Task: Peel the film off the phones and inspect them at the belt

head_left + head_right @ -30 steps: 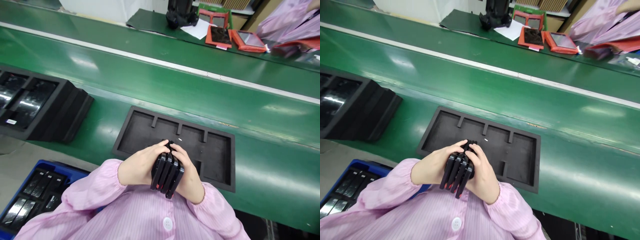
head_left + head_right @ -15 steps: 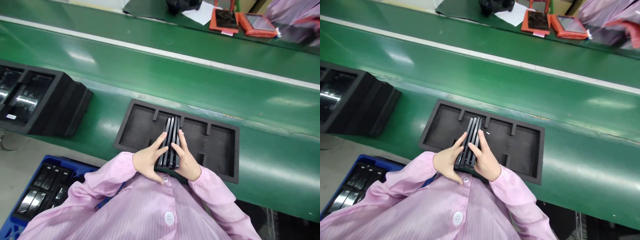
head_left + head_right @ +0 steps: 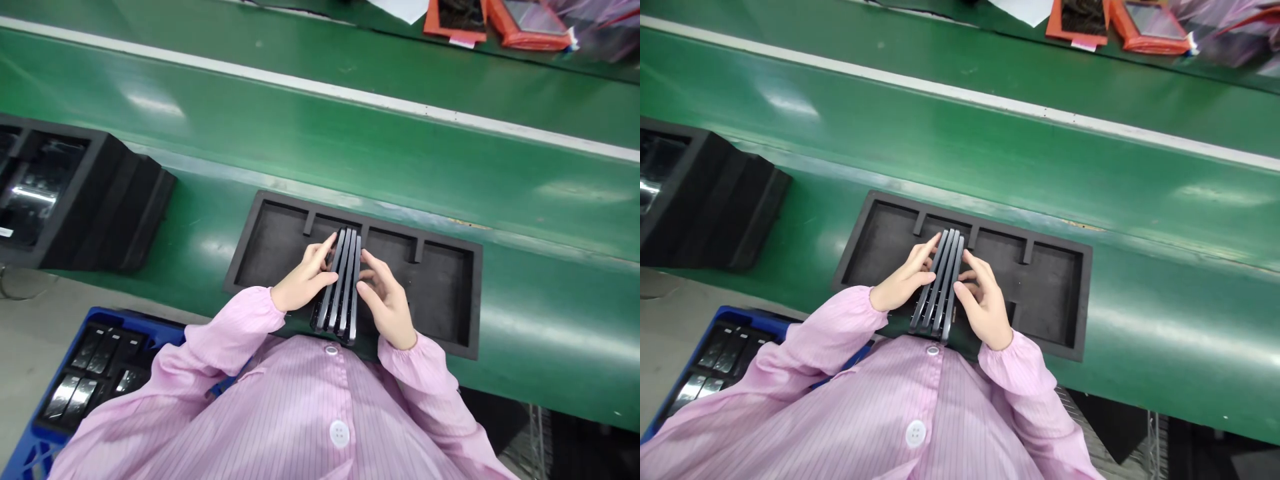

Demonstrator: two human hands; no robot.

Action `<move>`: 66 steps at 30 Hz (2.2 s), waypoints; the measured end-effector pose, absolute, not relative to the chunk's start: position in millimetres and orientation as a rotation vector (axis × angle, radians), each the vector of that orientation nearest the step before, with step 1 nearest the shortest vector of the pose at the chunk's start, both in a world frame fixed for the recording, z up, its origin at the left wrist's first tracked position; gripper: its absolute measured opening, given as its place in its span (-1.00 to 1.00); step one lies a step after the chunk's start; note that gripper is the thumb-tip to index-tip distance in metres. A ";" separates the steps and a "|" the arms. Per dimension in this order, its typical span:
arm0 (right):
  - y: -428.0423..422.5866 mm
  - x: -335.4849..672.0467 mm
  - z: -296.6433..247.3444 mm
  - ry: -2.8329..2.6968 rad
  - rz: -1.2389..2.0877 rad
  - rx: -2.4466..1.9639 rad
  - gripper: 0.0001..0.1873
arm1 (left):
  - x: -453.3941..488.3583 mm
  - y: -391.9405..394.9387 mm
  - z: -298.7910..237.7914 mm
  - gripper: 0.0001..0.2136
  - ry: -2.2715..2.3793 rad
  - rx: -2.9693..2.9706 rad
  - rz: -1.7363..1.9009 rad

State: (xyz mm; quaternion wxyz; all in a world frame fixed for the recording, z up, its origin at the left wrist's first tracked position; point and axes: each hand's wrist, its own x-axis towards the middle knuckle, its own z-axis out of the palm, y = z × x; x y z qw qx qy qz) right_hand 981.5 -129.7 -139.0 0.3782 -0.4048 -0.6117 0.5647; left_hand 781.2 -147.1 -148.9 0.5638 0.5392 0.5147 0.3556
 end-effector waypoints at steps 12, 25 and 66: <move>-128.9 972.1 -151.8 -1.371 1.696 -1.027 -0.22 | 780.1 -140.7 -156.6 -0.16 1.008 1.427 0.947; -130.3 970.5 -145.1 -1.420 1.674 -1.099 -0.20 | 784.3 -141.6 -157.6 -0.22 1.093 1.455 1.014; -127.7 958.0 -127.8 -1.543 1.609 -1.160 -0.19 | 787.0 -134.5 -137.2 -0.09 1.159 1.436 0.918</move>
